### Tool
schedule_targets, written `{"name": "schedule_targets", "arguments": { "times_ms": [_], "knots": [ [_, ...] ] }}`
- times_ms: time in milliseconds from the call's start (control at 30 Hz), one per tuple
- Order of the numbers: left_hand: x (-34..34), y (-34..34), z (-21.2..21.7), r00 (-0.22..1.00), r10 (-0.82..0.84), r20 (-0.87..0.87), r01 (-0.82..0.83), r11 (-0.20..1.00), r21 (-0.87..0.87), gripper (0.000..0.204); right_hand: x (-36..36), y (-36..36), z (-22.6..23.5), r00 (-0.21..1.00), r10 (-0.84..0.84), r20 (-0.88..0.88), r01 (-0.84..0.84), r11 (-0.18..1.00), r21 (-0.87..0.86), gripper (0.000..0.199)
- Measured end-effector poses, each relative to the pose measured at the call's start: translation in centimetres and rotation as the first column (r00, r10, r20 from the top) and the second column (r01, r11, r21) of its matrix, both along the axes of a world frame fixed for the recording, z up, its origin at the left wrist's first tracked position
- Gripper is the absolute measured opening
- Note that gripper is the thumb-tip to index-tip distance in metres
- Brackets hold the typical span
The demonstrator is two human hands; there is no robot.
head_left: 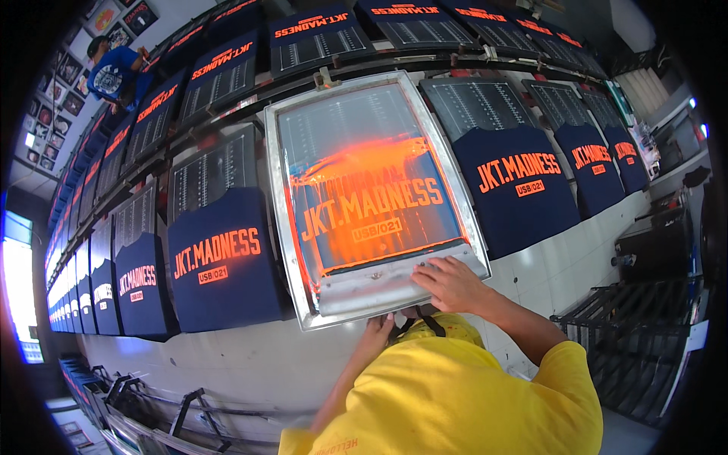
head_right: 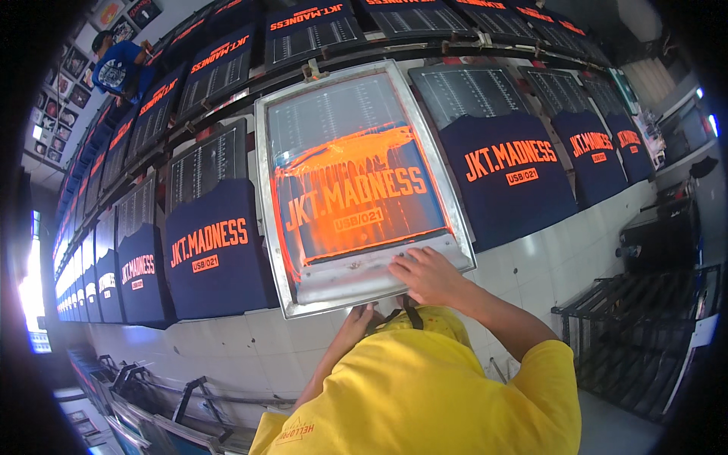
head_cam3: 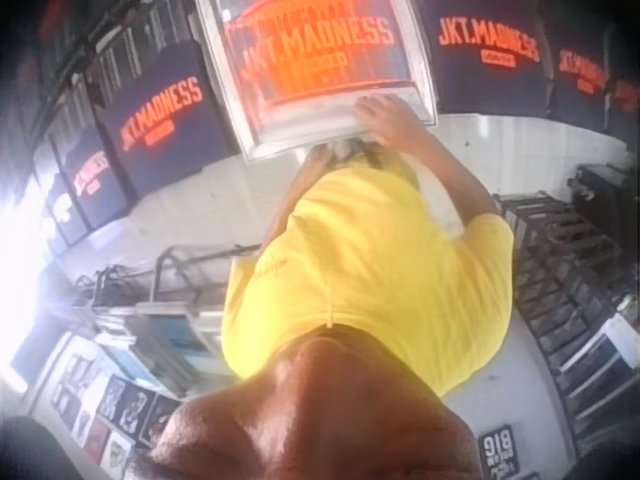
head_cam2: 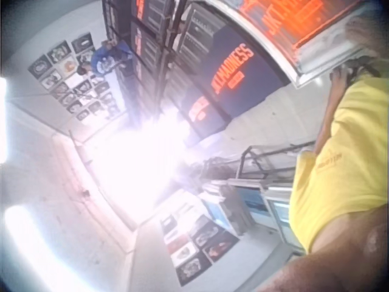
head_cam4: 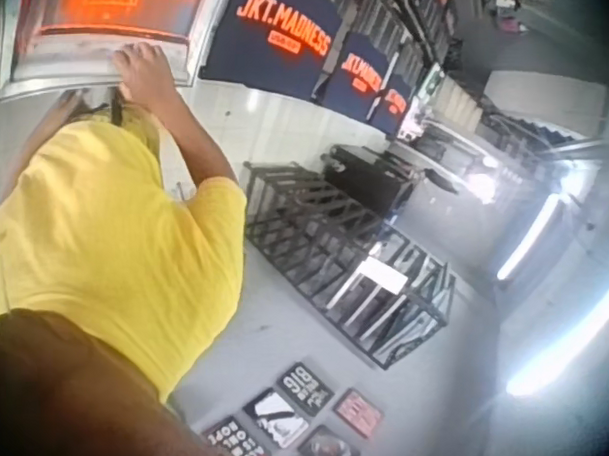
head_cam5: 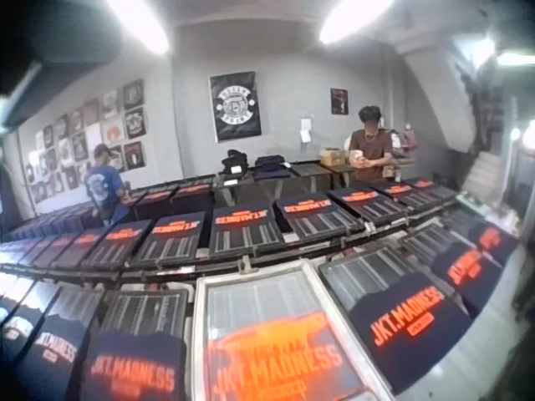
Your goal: The person performs screen printing on a series of navy blue t-shirts by positioning a large screen frame over each shirt and spreading orange ink across the screen using a squeegee.
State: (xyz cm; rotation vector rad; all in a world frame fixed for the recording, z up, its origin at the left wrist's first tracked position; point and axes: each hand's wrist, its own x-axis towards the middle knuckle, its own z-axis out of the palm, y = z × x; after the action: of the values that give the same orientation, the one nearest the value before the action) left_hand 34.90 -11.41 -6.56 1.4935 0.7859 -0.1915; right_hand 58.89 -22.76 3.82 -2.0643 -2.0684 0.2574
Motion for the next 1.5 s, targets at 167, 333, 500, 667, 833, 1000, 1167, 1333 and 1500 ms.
{"name": "schedule_targets", "arguments": {
  "times_ms": [167,333,500,667,833,1000,1167,1333,1500],
  "knots": [
    [1.3,-0.6,0.0,0.989,0.068,0.132,-0.045,0.985,-0.167,0.055,-0.3,3.1,-0.7,0.978,-0.176,0.113,0.152,0.97,0.192,0.036],
    [0.7,-0.9,-2.8,0.986,0.063,0.156,-0.045,0.993,-0.112,0.053,1.2,3.5,0.1,0.978,-0.21,0.011,0.205,0.966,0.158,0.025],
    [0.7,-1.7,-3.0,0.971,0.141,0.195,-0.125,0.988,-0.093,0.061,5.8,7.6,0.2,0.971,-0.233,-0.05,0.237,0.919,0.315,0.023],
    [0.7,-1.7,-2.3,0.945,0.121,0.303,-0.13,0.991,0.012,0.048,11.8,14.3,0.7,0.97,-0.24,-0.026,0.237,0.929,0.283,0.026],
    [0.7,-1.9,-3.1,0.945,0.146,0.294,-0.131,0.989,-0.068,0.041,15.7,20.2,1.2,0.974,-0.224,-0.022,0.224,0.957,0.184,0.035],
    [0.6,-2.2,-2.7,0.935,0.195,0.296,-0.166,0.979,-0.121,0.045,17.2,22.8,0.7,0.977,-0.21,0.03,0.208,0.976,0.07,0.036],
    [0.3,-2.1,-2.5,0.948,0.204,0.243,-0.167,0.972,-0.167,0.048,17.5,23.6,0.0,0.981,-0.186,0.061,0.181,0.98,0.077,0.026],
    [-0.1,-2.1,-3.3,0.974,0.12,0.192,-0.082,0.978,-0.193,0.049,16.5,22.8,0.8,0.982,-0.186,0.021,0.185,0.982,0.04,0.02],
    [0.5,-0.9,0.4,0.973,0.111,0.203,-0.084,0.987,-0.135,0.05,14.2,20.5,1.8,0.975,-0.22,-0.036,0.218,0.975,-0.047,0.023]
  ]
}}
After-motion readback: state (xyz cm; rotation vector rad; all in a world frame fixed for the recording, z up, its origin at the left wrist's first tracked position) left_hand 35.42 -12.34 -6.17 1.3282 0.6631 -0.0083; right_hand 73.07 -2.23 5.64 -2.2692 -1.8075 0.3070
